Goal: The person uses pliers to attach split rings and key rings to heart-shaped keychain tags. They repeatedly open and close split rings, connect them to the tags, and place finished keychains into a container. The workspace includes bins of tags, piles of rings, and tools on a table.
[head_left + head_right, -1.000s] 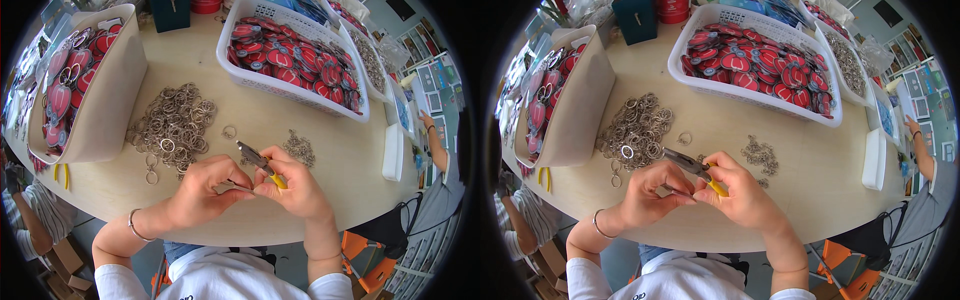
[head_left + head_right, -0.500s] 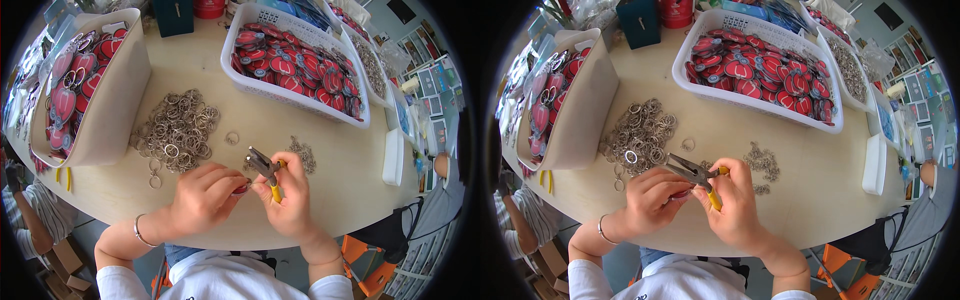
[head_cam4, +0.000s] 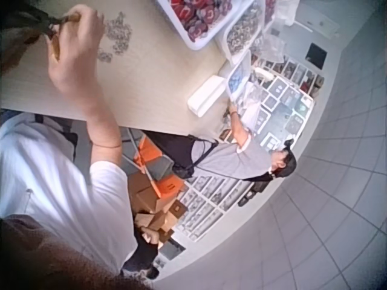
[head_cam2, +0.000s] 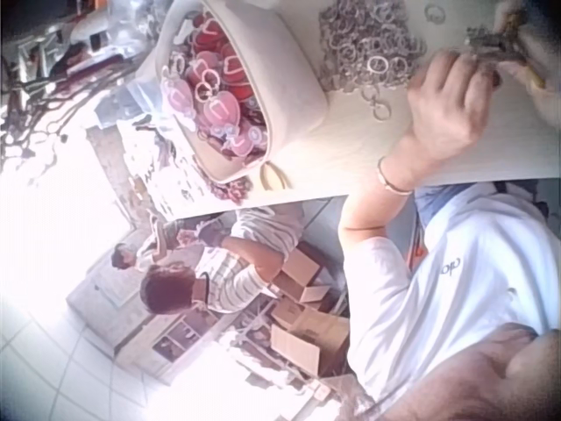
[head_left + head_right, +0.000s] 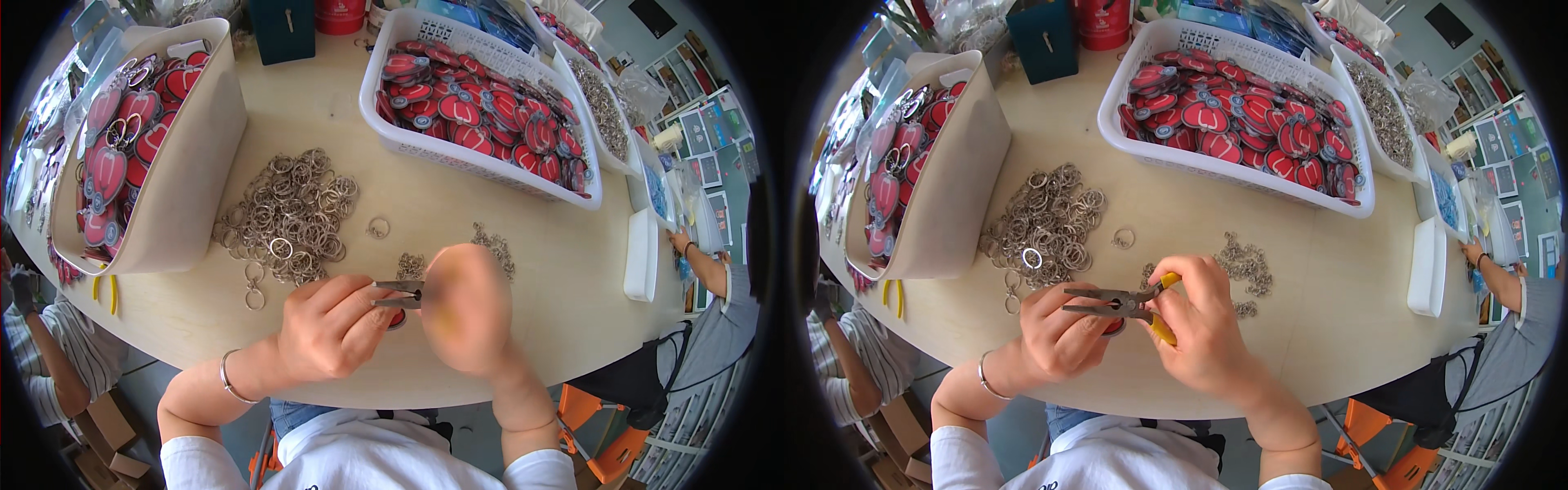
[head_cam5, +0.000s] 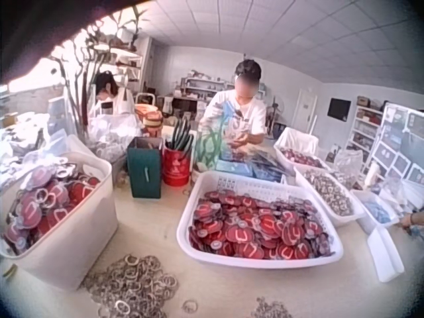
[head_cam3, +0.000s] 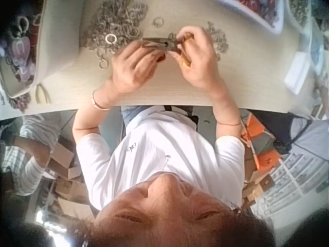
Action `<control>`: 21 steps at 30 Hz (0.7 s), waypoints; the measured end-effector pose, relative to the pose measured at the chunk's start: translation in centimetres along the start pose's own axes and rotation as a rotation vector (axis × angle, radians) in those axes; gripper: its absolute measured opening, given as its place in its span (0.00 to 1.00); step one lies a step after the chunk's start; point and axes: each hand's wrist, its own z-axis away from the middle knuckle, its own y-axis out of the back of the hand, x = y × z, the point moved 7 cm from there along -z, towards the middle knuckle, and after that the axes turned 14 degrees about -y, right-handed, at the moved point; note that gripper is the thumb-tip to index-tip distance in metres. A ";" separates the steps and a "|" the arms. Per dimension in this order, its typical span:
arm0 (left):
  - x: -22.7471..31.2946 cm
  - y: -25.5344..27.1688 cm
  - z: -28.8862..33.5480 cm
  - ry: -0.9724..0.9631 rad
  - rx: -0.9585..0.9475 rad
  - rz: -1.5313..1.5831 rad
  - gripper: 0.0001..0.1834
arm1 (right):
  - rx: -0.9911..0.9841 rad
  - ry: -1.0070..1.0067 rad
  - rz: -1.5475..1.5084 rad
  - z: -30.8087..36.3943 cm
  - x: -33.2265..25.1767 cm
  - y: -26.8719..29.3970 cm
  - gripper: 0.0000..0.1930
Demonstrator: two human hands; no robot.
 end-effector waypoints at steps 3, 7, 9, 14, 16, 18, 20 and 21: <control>-0.2 0.1 0.0 0.096 -0.016 0.024 0.16 | 0.084 0.014 0.021 0.4 -0.6 -0.1 0.13; -0.7 -0.4 0.2 0.194 -0.043 0.126 0.16 | 0.099 0.019 0.052 0.4 -1.0 0.0 0.12; -0.8 -0.3 0.3 0.202 -0.066 0.141 0.16 | 0.067 -0.006 0.025 0.3 -0.8 -0.2 0.12; -0.6 0.3 0.4 0.146 -0.021 0.093 0.17 | -0.021 -0.251 -0.206 -1.7 2.3 -0.9 0.10; -0.2 0.5 0.2 0.104 -0.002 0.080 0.18 | 0.010 -0.186 -0.024 -3.7 2.8 -1.1 0.11; -0.1 0.8 0.2 0.088 0.018 0.074 0.19 | 0.035 -0.048 0.227 -5.5 3.0 -2.2 0.12; -0.2 0.9 0.3 0.094 0.042 0.080 0.19 | -0.041 -0.021 0.278 -6.7 3.1 -3.4 0.14; -0.4 1.0 0.3 0.106 0.060 0.096 0.20 | -0.072 -0.006 0.302 -7.1 3.2 -3.9 0.14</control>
